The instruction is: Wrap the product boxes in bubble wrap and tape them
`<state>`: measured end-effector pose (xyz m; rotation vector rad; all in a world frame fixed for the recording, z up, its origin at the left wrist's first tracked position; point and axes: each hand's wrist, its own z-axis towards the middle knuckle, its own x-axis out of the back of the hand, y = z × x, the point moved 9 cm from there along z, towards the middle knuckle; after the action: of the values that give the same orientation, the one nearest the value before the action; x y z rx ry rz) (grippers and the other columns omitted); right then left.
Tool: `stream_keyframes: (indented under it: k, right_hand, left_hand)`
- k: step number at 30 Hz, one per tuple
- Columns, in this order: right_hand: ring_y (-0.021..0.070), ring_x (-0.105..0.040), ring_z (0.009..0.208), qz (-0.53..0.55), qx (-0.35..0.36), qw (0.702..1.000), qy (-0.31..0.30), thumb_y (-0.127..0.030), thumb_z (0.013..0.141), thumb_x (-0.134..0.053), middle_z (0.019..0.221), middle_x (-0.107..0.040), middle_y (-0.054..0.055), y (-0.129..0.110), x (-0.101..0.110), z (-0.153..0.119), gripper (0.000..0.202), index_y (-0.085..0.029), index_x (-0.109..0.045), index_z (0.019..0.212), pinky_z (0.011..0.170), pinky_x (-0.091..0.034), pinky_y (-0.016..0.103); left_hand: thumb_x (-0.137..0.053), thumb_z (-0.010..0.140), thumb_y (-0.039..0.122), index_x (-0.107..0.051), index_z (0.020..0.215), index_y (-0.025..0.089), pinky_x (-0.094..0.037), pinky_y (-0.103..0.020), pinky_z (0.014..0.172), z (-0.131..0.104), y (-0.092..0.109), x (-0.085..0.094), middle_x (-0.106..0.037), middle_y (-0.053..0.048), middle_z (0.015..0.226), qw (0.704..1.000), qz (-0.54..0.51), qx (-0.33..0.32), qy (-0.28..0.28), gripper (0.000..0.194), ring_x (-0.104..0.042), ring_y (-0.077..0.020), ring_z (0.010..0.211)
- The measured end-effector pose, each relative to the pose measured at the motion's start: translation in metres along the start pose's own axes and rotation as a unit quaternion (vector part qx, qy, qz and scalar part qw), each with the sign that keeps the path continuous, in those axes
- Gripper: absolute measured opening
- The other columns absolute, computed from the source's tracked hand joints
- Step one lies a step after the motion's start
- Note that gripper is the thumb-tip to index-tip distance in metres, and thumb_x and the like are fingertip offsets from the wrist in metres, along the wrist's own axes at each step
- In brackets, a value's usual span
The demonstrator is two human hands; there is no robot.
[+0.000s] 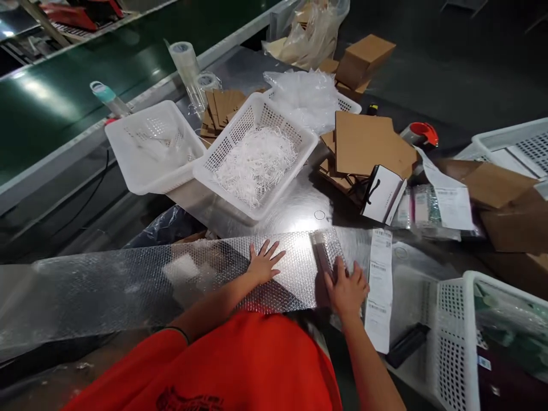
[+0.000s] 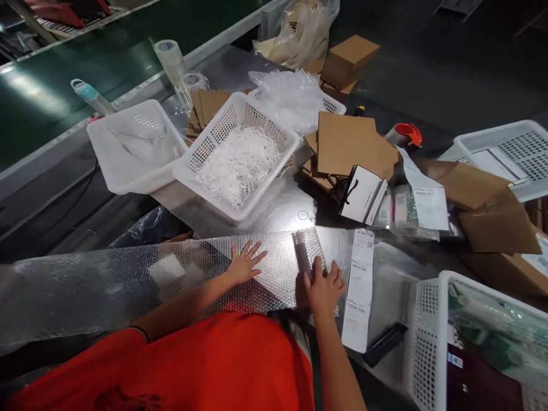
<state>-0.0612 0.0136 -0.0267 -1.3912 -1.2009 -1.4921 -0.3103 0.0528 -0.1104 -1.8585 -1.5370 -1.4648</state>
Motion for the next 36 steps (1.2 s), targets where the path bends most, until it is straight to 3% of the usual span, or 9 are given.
stream_keyframes:
  k: [7, 11, 14, 18, 24, 27, 29, 33, 36]
  right_hand:
    - [0.0307, -0.063, 0.098, 0.054, -0.027, 0.992, -0.114, -0.052, 0.101, -0.038, 0.12, -0.059, 0.02, -0.001, -0.016, 0.001, 0.067, -0.02, -0.029, 0.159, 0.08, -0.048, 0.04]
    - [0.0303, -0.062, 0.094, 0.039, -0.038, 0.992, -0.111, -0.049, 0.1, -0.041, 0.116, -0.059, 0.019, -0.002, -0.011, 0.001, 0.066, -0.02, -0.031, 0.159, 0.078, -0.048, 0.04]
    - [0.0297, -0.062, 0.093, 0.03, -0.031, 0.994, -0.103, -0.048, 0.1, -0.043, 0.116, -0.059, 0.02, -0.005, -0.008, -0.001, 0.066, -0.02, -0.032, 0.158, 0.078, -0.048, 0.04]
    - [0.031, -0.062, 0.094, 0.023, -0.029, 0.995, -0.09, -0.045, 0.1, -0.042, 0.116, -0.058, 0.022, -0.011, -0.006, -0.003, 0.065, -0.019, -0.032, 0.158, 0.079, -0.048, 0.042]
    - [0.035, -0.057, 0.115, 0.135, -0.032, 0.981, -0.133, -0.048, 0.098, -0.043, 0.13, -0.055, 0.021, -0.002, -0.006, 0.001, 0.067, -0.02, -0.03, 0.158, 0.093, -0.046, 0.049]
    - [0.033, -0.048, 0.129, 0.252, -0.037, 0.966, -0.045, -0.045, 0.098, -0.038, 0.142, -0.049, 0.022, 0.04, 0.007, -0.009, 0.066, -0.013, -0.03, 0.155, 0.103, -0.043, 0.048]
    - [0.0351, -0.048, 0.128, 0.266, -0.124, 0.955, 0.03, -0.039, 0.098, -0.035, 0.138, -0.051, 0.026, 0.094, 0.007, -0.034, 0.062, -0.006, -0.035, 0.15, 0.103, -0.043, 0.05]
    - [0.0469, -0.056, 0.112, 0.18, -0.376, 0.908, 0.041, -0.037, 0.094, -0.039, 0.122, -0.056, 0.035, 0.194, -0.031, -0.108, 0.06, -0.001, -0.046, 0.141, 0.082, -0.049, 0.06]
    - [0.048, -0.06, 0.103, 0.173, -0.441, 0.88, 0.016, -0.042, 0.09, -0.049, 0.115, -0.059, 0.036, 0.229, -0.066, -0.13, 0.064, -0.001, -0.048, 0.139, 0.072, -0.05, 0.059]
  left_hand:
    - [-0.06, 0.092, 0.036, -0.03, 0.159, 0.029, -0.008, -0.075, 0.118, -0.008, 0.023, 0.021, -0.009, -0.012, 0.171, 0.999, 0.042, 0.022, 0.004, 0.073, -0.007, -0.0394, 0.156]
    - [-0.059, 0.093, 0.033, -0.032, 0.158, 0.03, -0.012, -0.065, 0.124, -0.016, 0.084, 0.004, -0.013, -0.009, 0.171, 0.989, 0.043, -0.14, -0.019, 0.071, -0.015, -0.0337, 0.156]
    - [-0.063, 0.092, 0.038, -0.037, 0.154, 0.04, -0.012, -0.072, 0.12, -0.027, 0.113, -0.022, -0.019, -0.002, 0.17, 0.971, 0.042, -0.229, -0.059, 0.067, -0.014, -0.0354, 0.156]
    - [-0.071, 0.087, 0.04, -0.04, 0.151, 0.044, -0.011, -0.079, 0.116, -0.033, 0.108, -0.039, -0.023, 0.0, 0.168, 0.968, 0.053, -0.232, -0.076, 0.072, -0.014, -0.0367, 0.156]
    - [-0.07, 0.087, 0.046, -0.038, 0.153, 0.04, -0.012, -0.079, 0.115, -0.045, 0.104, -0.031, -0.024, -0.006, 0.168, 0.966, 0.063, -0.238, -0.08, 0.073, -0.016, -0.0383, 0.155]
    - [-0.063, 0.093, 0.044, -0.039, 0.154, 0.033, -0.016, -0.074, 0.117, -0.044, 0.106, -0.025, -0.026, -0.011, 0.167, 0.975, 0.057, -0.2, -0.076, 0.067, -0.02, -0.0368, 0.154]
    - [-0.059, 0.095, 0.038, -0.041, 0.153, 0.027, -0.017, -0.067, 0.121, -0.038, 0.104, -0.017, -0.027, -0.015, 0.166, 0.984, 0.062, -0.155, -0.055, 0.062, -0.024, -0.0335, 0.154]
    - [-0.055, 0.095, 0.026, -0.043, 0.151, 0.017, -0.02, -0.055, 0.125, -0.018, 0.096, 0.004, -0.027, -0.019, 0.165, 0.994, 0.077, -0.069, -0.025, 0.058, -0.024, -0.0306, 0.154]
    - [-0.055, 0.094, 0.021, -0.043, 0.151, 0.014, -0.023, -0.052, 0.124, -0.003, 0.094, 0.018, -0.026, -0.02, 0.165, 0.995, 0.092, -0.034, -0.028, 0.059, -0.027, -0.0322, 0.153]
